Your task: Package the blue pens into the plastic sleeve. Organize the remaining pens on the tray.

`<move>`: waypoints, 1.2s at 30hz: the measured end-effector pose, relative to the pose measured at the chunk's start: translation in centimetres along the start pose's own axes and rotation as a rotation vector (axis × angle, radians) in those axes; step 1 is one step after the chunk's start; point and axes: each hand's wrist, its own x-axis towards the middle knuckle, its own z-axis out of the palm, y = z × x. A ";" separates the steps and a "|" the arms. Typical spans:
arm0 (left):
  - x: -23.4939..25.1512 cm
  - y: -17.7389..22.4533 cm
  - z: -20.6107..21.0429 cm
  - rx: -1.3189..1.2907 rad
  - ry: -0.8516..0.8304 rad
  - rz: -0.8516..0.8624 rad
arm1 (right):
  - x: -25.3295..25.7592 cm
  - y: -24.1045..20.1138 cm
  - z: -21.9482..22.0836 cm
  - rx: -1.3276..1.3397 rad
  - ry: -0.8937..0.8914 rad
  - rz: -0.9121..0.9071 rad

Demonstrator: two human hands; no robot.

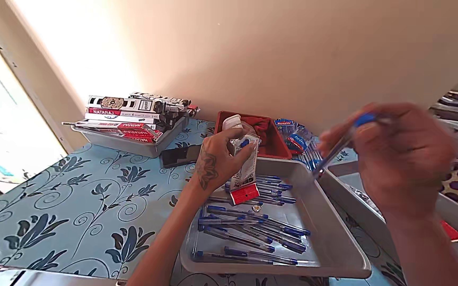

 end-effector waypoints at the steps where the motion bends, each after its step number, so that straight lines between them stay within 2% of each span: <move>1: 0.1 -0.1 0.1 0.004 -0.008 0.010 | 0.9 -0.5 0.6 0.042 0.107 -0.048; 3: 0.3 -0.2 0.4 0.023 -0.016 0.033 | 2.4 -1.0 1.9 0.154 0.258 -0.116; 6: 0.5 -0.5 0.7 0.010 -0.019 0.098 | 3.0 -0.7 4.1 0.111 0.296 -0.183; 12: 0.3 -0.6 0.8 -0.017 -0.042 0.177 | 0.8 2.0 6.0 -0.038 0.092 -0.183; 16: 0.2 -0.4 0.7 -0.012 -0.059 0.215 | 0.4 3.0 6.4 -0.022 0.117 -0.192; 19: 0.2 -0.3 0.6 -0.010 -0.067 0.191 | 0.5 3.2 6.4 -0.017 0.086 -0.104; 24: 0.2 -0.9 0.4 0.020 -0.073 0.137 | -0.2 4.4 7.4 -0.315 -0.200 -0.036; 27: 0.2 -0.9 0.4 0.031 -0.076 0.097 | -0.1 4.2 7.5 -0.397 -0.213 -0.043; 32: 0.3 -1.1 0.5 -0.016 -0.064 0.087 | 0.0 5.0 6.9 -0.405 -0.232 0.055; 36: 0.4 -1.5 0.5 -0.015 -0.062 0.071 | 0.2 5.8 6.4 -0.253 -0.296 0.171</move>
